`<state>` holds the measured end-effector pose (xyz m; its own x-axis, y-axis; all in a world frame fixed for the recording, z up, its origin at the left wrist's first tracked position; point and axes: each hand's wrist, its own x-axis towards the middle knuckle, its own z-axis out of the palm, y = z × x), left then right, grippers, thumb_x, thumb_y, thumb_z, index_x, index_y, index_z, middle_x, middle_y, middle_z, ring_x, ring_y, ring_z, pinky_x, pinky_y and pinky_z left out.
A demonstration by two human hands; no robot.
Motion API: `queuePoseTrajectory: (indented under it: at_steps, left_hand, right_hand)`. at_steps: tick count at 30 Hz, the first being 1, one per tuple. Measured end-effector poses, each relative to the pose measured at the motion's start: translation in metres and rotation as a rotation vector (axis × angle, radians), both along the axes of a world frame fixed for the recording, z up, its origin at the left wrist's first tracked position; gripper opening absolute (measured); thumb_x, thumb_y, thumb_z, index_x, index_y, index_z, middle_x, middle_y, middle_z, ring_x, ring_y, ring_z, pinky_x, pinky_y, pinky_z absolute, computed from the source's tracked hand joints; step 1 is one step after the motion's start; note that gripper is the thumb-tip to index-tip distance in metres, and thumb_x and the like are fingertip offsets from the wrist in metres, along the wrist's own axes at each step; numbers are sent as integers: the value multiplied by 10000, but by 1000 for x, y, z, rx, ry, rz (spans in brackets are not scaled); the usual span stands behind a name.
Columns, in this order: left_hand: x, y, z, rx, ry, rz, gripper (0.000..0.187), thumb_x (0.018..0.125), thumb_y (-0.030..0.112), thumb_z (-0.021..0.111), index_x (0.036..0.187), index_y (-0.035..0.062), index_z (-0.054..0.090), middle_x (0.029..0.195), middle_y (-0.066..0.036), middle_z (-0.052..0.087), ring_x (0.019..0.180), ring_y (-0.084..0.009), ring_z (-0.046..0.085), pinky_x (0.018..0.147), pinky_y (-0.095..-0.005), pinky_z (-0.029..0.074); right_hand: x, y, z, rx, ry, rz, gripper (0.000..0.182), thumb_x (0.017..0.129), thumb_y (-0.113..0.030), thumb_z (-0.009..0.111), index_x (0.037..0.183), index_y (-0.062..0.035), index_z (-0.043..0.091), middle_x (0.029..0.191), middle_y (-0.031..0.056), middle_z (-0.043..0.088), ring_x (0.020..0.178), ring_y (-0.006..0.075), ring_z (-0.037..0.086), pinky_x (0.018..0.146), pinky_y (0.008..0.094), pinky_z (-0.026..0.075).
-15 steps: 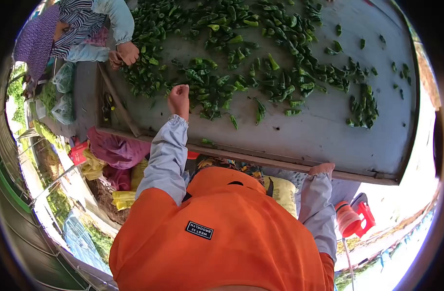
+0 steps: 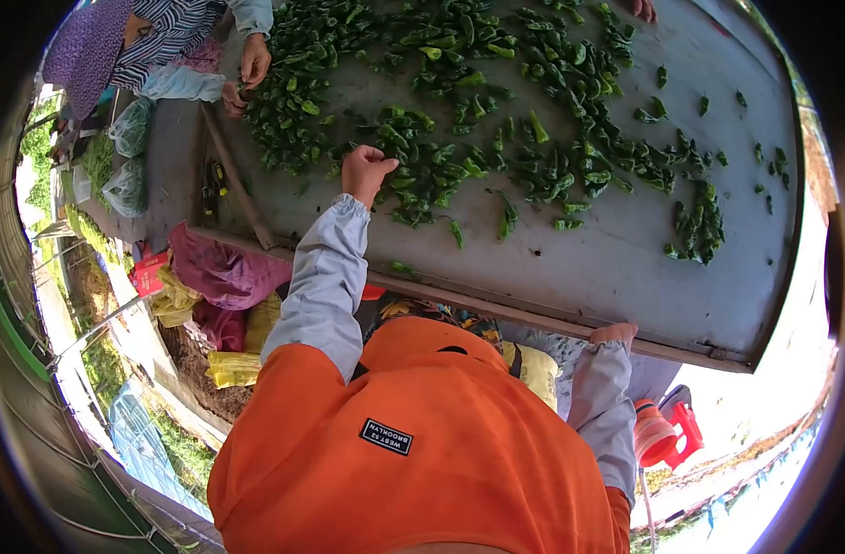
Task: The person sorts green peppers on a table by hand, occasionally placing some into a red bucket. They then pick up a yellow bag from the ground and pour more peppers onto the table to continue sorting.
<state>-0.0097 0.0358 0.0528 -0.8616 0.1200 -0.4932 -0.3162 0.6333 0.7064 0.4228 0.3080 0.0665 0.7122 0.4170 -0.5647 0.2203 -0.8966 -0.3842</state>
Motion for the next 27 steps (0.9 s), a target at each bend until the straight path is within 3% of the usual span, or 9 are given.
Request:
queuePoseTrajectory:
  at_steps: [4,7,10,13,19,22,24,26,27]
  left_hand:
    - [9,-10,-1,-16,24,9,239,716,65,717,892,7,566,733,-13,538,548,-86,483,417,-237,386]
    - [9,-13,3,98,-40,115,233,713,61,713,893,2,577,725,-11,538,572,-89,502,434,-246,402]
    - [5,-28,-18,68,114,70,271,726,101,710,968,39,605,778,2,583,619,-89,538,480,-235,432]
    - [8,-31,-15,-19,440,-169,267,719,116,719,961,32,646,759,-22,601,634,-122,559,533,-259,450]
    - [4,-19,-23,-184,567,-305,183,726,182,718,838,44,675,738,-72,602,634,-216,581,579,-348,461]
    - [0,-12,-8,-156,550,-231,145,736,167,704,778,34,663,738,-81,601,643,-224,585,580,-350,457]
    - [-4,-8,10,-55,670,-168,128,744,134,680,705,26,622,785,-87,627,684,-227,606,597,-356,468]
    - [-7,-9,20,70,909,-162,135,745,114,668,670,25,598,831,-91,647,713,-221,623,608,-360,475]
    - [-7,-15,16,187,650,-80,120,784,91,631,713,32,553,903,-96,662,757,-187,638,554,-315,485]
  right_hand:
    - [-2,1,-1,-10,-18,32,278,833,-256,536,1020,-93,659,1015,46,655,880,170,620,791,341,496]
    - [-5,3,0,-19,-35,51,275,836,-247,531,1024,-90,657,1025,42,652,897,169,616,801,338,492]
    - [-3,2,-2,-33,-57,99,273,839,-238,527,1027,-86,655,1036,39,650,913,168,612,810,336,489]
    - [4,1,-5,-57,-89,180,271,842,-229,523,1031,-83,652,1046,36,647,929,167,609,820,334,485]
    - [34,-11,-17,-143,-261,595,268,848,-210,514,1038,-76,647,1066,29,641,962,166,601,839,329,478]
    - [33,-13,-18,-176,-341,783,266,851,-201,510,1042,-73,645,1077,26,638,978,165,598,849,327,475]
    - [17,-6,-7,-157,-313,694,283,860,-194,493,1092,-107,629,1133,9,615,1066,160,554,891,320,446]
    - [5,2,4,-101,194,95,309,867,-205,479,1138,-134,610,1179,-6,590,1145,155,501,919,320,421]
    - [1,7,6,-71,221,-6,312,867,-212,478,1140,-136,608,1179,-4,589,1142,155,502,915,322,421]
